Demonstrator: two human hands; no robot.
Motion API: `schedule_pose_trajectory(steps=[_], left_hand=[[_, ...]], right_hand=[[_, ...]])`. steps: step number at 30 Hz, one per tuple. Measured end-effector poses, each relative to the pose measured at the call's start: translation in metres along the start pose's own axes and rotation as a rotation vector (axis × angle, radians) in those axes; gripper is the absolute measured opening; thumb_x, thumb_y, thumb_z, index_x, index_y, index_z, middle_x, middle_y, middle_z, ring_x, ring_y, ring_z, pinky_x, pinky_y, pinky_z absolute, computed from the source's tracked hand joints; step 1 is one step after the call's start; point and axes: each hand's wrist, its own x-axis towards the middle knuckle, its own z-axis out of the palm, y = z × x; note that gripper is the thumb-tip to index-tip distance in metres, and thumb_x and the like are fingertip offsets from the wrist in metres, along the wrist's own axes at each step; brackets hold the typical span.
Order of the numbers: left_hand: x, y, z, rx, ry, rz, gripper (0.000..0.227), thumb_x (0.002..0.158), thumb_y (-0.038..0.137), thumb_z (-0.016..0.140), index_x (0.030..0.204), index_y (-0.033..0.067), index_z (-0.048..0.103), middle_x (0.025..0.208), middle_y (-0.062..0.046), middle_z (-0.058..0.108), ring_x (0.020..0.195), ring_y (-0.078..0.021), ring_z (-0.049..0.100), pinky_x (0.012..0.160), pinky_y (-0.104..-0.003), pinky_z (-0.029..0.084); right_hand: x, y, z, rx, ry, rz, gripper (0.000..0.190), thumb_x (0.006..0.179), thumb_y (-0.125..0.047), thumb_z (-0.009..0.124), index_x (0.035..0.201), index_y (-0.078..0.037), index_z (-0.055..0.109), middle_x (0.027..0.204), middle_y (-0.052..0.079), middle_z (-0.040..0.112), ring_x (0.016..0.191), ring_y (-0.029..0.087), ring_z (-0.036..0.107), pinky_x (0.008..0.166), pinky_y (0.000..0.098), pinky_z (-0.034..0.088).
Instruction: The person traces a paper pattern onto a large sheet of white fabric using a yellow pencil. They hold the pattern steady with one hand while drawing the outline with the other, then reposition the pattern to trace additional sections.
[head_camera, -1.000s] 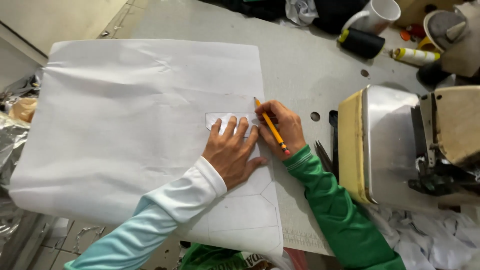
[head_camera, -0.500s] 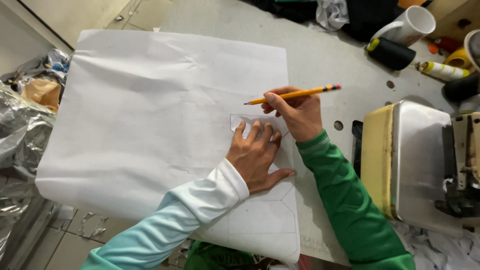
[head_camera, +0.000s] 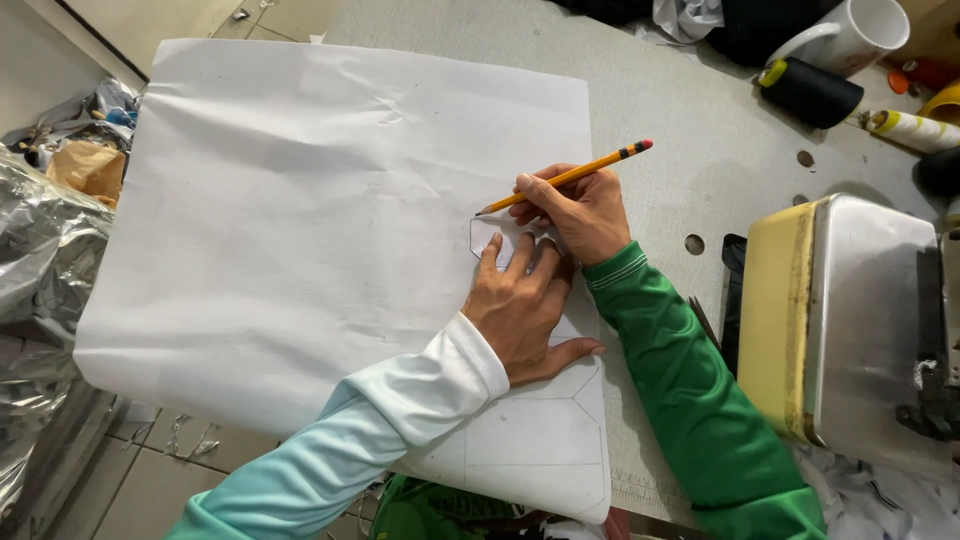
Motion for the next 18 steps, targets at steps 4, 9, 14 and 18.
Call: schedule_pose_trajectory(steps=[4, 9, 14, 18], left_hand=[[-0.0002, 0.0019, -0.0006, 0.014, 0.008, -0.004, 0.089, 0.079, 0.081, 0.049, 0.111, 0.0014, 0.071, 0.121, -0.024, 0.06, 0.126, -0.051, 0.053, 0.101, -0.074, 0.036], [0.002, 0.0026, -0.0006, 0.025, -0.007, 0.003, 0.095, 0.077, 0.083, 0.048, 0.115, -0.0019, 0.07, 0.12, -0.026, 0.061, 0.125, -0.0519, 0.053, 0.101, -0.074, 0.036], [0.0024, 0.004, -0.0031, 0.03, -0.034, 0.005, 0.095, 0.079, 0.08, 0.049, 0.119, -0.0032, 0.068, 0.122, -0.027, 0.061, 0.126, -0.0521, 0.053, 0.101, -0.074, 0.036], [0.0013, 0.0041, -0.0006, 0.046, -0.028, 0.002, 0.097, 0.079, 0.08, 0.048, 0.122, -0.0043, 0.067, 0.122, -0.028, 0.061, 0.124, -0.0507, 0.053, 0.101, -0.073, 0.036]], right_hand=[[-0.0004, -0.0008, 0.0009, -0.024, -0.017, -0.002, 0.023, 0.096, -0.016, 0.077, 0.093, 0.007, 0.074, 0.071, 0.016, 0.074, 0.066, 0.019, 0.076, 0.056, 0.0183, 0.057], [-0.0013, -0.0028, 0.0035, -0.066, -0.009, -0.014, 0.023, 0.097, -0.016, 0.076, 0.094, 0.006, 0.075, 0.071, 0.016, 0.074, 0.065, 0.018, 0.076, 0.057, 0.0188, 0.057], [-0.0035, -0.0073, 0.0051, -0.112, -0.011, 0.019, 0.023, 0.096, -0.02, 0.076, 0.094, 0.003, 0.076, 0.072, 0.013, 0.075, 0.068, 0.015, 0.075, 0.061, 0.0185, 0.058], [-0.0029, -0.0044, 0.0051, -0.108, -0.013, 0.022, 0.023, 0.095, -0.02, 0.077, 0.094, 0.003, 0.077, 0.072, 0.013, 0.075, 0.069, 0.014, 0.075, 0.063, 0.0197, 0.059]])
